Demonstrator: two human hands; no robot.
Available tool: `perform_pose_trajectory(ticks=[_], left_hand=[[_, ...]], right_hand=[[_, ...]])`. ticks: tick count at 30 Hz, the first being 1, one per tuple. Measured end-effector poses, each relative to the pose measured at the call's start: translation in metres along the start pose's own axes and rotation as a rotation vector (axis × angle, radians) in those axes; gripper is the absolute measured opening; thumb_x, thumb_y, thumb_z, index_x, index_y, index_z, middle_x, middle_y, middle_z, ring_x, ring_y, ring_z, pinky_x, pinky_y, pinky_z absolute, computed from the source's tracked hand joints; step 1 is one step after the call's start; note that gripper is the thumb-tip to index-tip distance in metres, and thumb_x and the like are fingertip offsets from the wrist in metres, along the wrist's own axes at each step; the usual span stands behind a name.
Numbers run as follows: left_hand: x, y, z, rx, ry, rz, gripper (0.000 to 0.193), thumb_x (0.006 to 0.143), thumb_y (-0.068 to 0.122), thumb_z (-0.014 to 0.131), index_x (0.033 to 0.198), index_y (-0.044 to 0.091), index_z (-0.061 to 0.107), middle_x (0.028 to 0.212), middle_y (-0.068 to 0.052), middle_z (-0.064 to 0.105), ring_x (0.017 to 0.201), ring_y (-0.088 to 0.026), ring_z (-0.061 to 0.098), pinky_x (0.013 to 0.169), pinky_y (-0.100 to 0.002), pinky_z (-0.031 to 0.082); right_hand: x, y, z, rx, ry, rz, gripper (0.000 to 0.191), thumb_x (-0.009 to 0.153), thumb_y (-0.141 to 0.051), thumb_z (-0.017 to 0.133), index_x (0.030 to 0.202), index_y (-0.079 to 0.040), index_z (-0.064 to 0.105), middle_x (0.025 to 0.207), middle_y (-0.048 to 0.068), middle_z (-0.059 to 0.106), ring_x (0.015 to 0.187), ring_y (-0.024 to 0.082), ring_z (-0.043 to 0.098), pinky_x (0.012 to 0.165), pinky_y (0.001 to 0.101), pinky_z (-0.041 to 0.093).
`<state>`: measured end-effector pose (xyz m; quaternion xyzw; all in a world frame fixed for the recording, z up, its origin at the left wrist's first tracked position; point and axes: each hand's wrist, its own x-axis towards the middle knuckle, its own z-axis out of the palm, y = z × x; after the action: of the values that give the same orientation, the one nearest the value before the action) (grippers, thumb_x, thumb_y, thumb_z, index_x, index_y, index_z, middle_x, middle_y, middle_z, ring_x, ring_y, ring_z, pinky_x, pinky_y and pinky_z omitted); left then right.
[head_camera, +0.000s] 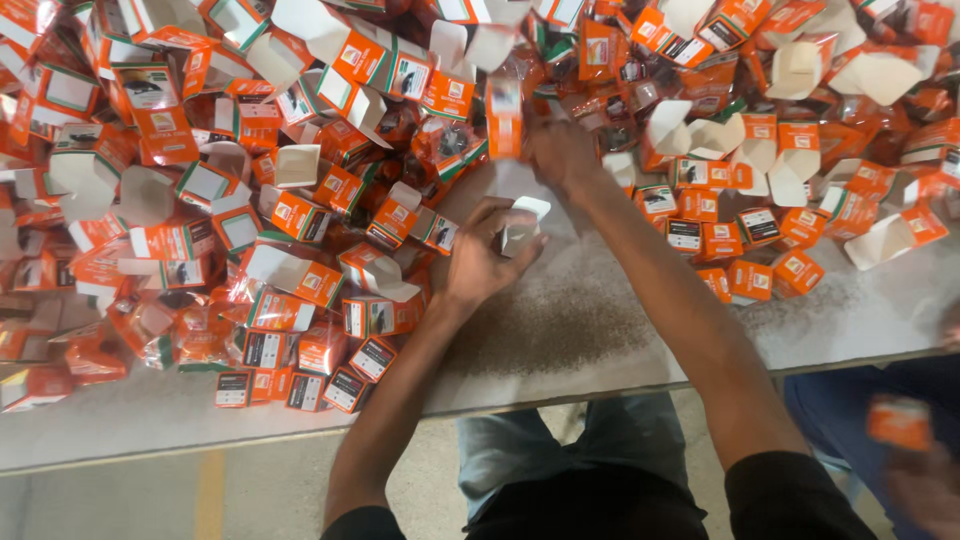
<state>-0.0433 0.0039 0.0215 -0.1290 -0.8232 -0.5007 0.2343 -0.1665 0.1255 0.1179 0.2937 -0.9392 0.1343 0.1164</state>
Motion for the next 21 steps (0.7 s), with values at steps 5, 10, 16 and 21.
perform_pose_trajectory(ticks=[5,10,16,21], left_hand=[[-0.003,0.008,-0.005,0.017,-0.074,0.215,0.065,0.07,0.031,0.096,0.124,0.006,0.068,0.124,-0.013,0.061,0.107,-0.028,0.065,0.089,-0.038,0.055],[-0.01,0.002,0.012,-0.022,-0.268,0.124,0.068,0.08,0.02,0.089,0.139,0.007,0.057,0.142,-0.019,0.054,0.128,-0.037,0.061,0.105,-0.04,0.054],[-0.018,-0.006,0.024,-0.07,-0.498,-0.107,0.079,0.081,0.019,0.087,0.15,0.013,0.049,0.147,-0.012,0.059,0.12,-0.032,0.064,0.104,-0.039,0.055],[-0.022,-0.002,0.027,-0.106,-0.444,0.016,0.088,0.075,0.018,0.09,0.151,0.012,0.045,0.152,-0.013,0.054,0.136,-0.033,0.057,0.108,-0.041,0.052]], right_hand=[[-0.048,0.027,0.007,0.085,0.128,-0.115,0.057,0.086,-0.011,0.073,0.14,-0.014,0.054,0.105,0.014,0.073,0.11,0.035,0.065,0.097,0.047,0.052],[-0.099,0.057,-0.008,1.038,0.31,0.106,0.065,0.107,-0.007,0.066,0.162,-0.009,0.031,0.134,0.009,0.066,0.112,0.016,0.066,0.097,0.0316,0.055],[-0.195,0.047,0.028,1.415,0.458,0.269,0.048,0.105,-0.005,0.066,0.148,-0.007,0.045,0.131,0.009,0.063,0.117,0.014,0.064,0.095,0.0301,0.056],[-0.236,0.016,0.077,1.24,0.56,0.327,0.036,0.098,0.0,0.07,0.131,-0.006,0.057,0.134,0.007,0.059,0.122,0.017,0.062,0.101,0.0336,0.058]])
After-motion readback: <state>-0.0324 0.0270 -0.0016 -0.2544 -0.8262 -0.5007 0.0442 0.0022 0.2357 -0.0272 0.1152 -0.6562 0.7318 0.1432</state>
